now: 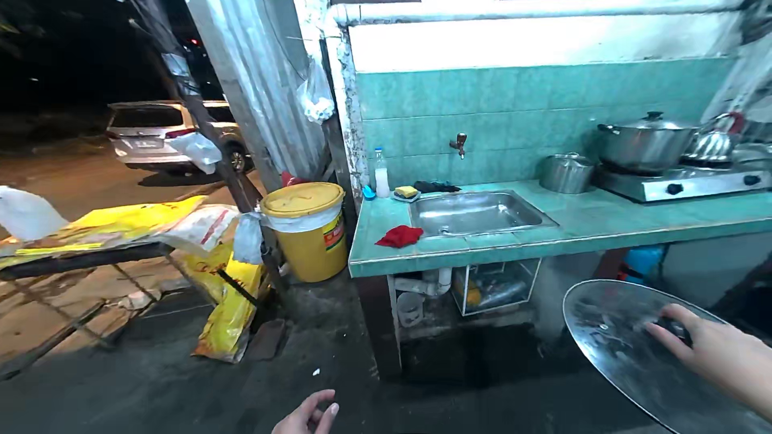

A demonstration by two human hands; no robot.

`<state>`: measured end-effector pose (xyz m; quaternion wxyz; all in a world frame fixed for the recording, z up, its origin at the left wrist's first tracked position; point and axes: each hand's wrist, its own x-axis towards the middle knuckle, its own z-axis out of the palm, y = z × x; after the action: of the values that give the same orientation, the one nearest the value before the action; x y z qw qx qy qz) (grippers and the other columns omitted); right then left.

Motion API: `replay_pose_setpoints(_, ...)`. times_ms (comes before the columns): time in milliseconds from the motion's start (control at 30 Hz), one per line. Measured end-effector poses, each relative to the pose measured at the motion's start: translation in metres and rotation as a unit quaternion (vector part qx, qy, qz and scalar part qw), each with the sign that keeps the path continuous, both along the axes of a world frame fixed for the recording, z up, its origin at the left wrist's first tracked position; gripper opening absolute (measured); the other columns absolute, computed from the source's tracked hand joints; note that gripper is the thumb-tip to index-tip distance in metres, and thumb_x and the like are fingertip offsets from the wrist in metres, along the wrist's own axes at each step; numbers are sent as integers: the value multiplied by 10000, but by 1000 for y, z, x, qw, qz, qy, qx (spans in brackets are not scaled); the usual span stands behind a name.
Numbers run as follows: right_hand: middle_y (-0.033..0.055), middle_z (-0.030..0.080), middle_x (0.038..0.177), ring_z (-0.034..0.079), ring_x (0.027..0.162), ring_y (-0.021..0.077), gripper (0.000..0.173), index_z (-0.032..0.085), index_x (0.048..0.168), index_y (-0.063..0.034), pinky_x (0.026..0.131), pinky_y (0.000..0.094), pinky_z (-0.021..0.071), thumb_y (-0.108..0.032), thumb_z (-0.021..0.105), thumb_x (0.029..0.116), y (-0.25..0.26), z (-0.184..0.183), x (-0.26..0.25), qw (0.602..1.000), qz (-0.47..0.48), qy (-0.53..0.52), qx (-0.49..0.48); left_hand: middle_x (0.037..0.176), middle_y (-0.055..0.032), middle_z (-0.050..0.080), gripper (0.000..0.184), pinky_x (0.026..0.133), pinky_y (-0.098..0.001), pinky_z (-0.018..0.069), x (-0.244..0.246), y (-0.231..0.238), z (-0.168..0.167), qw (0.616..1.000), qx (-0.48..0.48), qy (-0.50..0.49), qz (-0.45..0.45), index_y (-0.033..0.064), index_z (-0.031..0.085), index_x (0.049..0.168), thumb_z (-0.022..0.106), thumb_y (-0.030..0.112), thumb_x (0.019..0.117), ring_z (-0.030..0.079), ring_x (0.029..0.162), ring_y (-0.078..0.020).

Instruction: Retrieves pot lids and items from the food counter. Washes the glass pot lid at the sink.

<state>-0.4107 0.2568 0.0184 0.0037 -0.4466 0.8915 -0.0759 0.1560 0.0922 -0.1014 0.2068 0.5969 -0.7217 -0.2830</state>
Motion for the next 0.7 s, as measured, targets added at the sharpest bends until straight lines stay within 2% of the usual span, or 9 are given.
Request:
replay_pose_setpoints(133,305,697,1064,664,1035,524,405,638,1286,-47,854,691,496,-363,600,1036,-51,-1,-33,999,-31,-1,-19,1032,-159,754,376,855,-519,570,-58,-71,13,999,10,8,-37,31,664,1312,629,259,1015,733,889,-302)
replay_pose_setpoints(300,315,691,1026,664,999,535,389,642,1268,-36,824,708,493,-333,639,1016,-135,-7,-90,999,-25,15,-32,1066,-102,758,366,843,-466,587,-134,-154,7,999,-13,10,-51,85,672,1324,643,267,1008,735,890,-245)
replay_pose_setpoints(467,283,707,1011,678,982,514,384,651,1271,-71,809,705,504,-362,620,1022,-245,0,-152,999,32,6,-28,1086,-103,754,356,870,-442,590,-189,-222,26,999,-20,36,-21,68,675,1309,653,248,1003,737,924,-231)
replay_pose_setpoints(567,259,710,994,682,963,496,381,655,1263,-94,793,690,513,-380,626,1014,-321,1,-176,998,61,2,-33,1076,-71,750,325,834,-413,597,-214,-268,36,997,-55,61,-1,84,689,1281,654,236,996,726,880,-189)
replay_pose_setpoints(700,271,701,1071,677,1003,494,379,640,1294,-84,825,688,513,-346,619,1022,-416,1,-181,994,102,-13,-32,1249,-58,701,359,868,-393,602,-249,-329,51,993,-75,90,2,116,672,1312,632,283,997,715,1012,-182)
